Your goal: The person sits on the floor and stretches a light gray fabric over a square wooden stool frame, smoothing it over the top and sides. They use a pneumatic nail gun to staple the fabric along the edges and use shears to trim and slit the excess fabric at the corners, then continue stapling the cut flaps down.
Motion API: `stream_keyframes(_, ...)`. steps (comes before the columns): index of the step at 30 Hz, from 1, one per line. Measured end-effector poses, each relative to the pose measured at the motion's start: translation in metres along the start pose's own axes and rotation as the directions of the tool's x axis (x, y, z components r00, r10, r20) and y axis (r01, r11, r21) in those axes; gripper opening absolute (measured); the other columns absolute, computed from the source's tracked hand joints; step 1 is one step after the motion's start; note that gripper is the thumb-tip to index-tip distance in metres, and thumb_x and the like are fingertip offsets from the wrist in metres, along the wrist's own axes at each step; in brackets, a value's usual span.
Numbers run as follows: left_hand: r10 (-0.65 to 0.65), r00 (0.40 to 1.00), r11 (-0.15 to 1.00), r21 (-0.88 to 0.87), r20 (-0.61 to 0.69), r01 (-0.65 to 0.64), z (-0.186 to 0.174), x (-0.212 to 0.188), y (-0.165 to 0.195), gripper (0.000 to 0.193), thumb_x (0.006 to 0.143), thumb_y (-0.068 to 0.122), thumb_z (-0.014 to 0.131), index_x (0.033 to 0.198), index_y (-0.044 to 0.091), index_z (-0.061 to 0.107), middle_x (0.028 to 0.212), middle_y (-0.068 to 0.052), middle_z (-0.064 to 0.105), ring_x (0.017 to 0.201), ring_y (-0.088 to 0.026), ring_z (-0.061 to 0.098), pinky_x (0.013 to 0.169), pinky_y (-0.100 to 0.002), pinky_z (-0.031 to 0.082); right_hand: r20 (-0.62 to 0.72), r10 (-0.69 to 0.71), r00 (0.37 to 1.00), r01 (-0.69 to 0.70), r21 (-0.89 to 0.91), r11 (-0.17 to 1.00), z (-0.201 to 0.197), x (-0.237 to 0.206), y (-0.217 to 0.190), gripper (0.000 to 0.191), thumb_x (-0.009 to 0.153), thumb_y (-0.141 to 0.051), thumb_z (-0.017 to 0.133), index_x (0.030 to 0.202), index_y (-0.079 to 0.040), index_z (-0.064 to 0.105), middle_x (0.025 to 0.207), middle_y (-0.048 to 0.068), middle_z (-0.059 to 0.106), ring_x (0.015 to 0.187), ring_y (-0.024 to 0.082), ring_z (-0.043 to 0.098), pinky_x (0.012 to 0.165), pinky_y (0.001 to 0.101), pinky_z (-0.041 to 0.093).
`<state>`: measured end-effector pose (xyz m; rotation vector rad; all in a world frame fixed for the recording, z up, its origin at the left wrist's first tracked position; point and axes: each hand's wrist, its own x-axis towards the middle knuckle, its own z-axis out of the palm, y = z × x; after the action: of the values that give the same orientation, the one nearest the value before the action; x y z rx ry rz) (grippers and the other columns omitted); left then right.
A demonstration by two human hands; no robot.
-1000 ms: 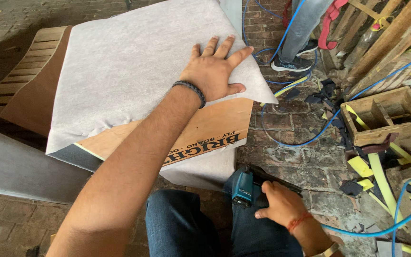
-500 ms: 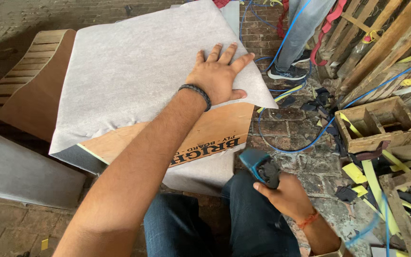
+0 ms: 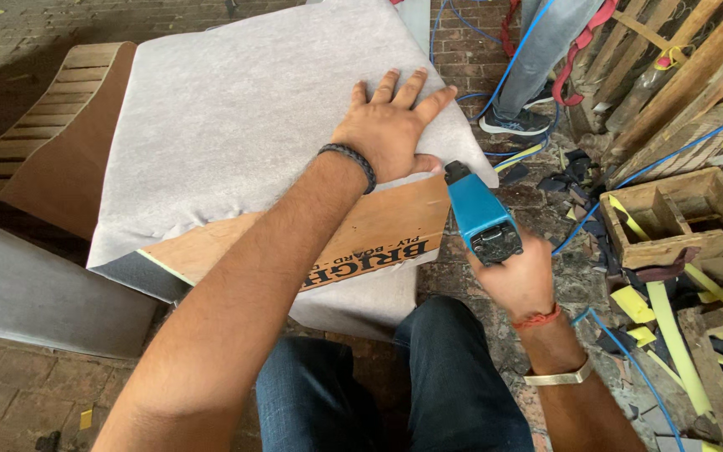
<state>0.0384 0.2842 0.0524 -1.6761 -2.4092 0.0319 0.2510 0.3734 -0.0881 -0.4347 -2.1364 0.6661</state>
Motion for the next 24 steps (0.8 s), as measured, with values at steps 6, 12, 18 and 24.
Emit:
stream_keyframes(6,0.001,0.999,1.000,-0.018,-0.035,-0.001,0.004,0.000,-0.002,0.093,0.083,0.073,0.064,0.158,0.036,0.023,0.166,-0.014,0.020,0.150,-0.045,0.022,0.116,-0.069,0.020,0.037,-0.037,0.999,0.034,0.087,0.996,0.007,-0.012,-0.005,0.017,0.080,-0.014,0.082,0.092,-0.005,0.075,0.081,0.014,0.074,0.074,0.030,0.077,0.064,0.0383,0.057)
stream_keyframes(12,-0.023,0.999,1.000,-0.002,-0.033,0.023,0.009,0.003,-0.004,0.091,0.084,0.076,0.058,0.158,0.039,0.022,0.166,-0.009,0.020,0.151,-0.040,0.020,0.118,-0.066,0.017,0.005,0.002,1.000,-0.003,0.147,0.989,0.034,-0.018,-0.021,0.026,0.077,-0.011,0.082,0.096,0.000,0.069,0.084,0.017,0.072,0.077,0.032,0.076,0.063,0.0389,0.057)
stream_keyframes(18,0.038,0.986,0.964,-0.253,-0.164,-0.079,0.018,0.006,-0.025,0.062,0.100,0.070,0.041,0.152,0.035,0.046,0.163,-0.012,0.033,0.151,-0.039,0.024,0.118,-0.062,0.014,-0.010,-0.093,0.996,0.093,0.160,0.983,0.051,-0.021,-0.039,0.024,0.076,-0.007,0.081,0.096,-0.002,0.069,0.082,0.017,0.072,0.076,0.034,0.074,0.066,0.0403,0.058)
stream_keyframes(24,0.018,0.928,0.385,-0.854,-0.373,-0.351,0.027,0.004,-0.056,0.070,0.105,0.065,0.034,0.143,0.014,0.063,0.140,-0.012,0.070,0.142,-0.026,0.056,0.125,-0.041,0.033,0.010,-0.057,0.998,0.053,0.232,0.971,0.063,-0.025,-0.059,0.036,0.073,-0.005,0.078,0.108,-0.003,0.070,0.089,0.020,0.073,0.083,0.037,0.075,0.067,0.0395,0.059)
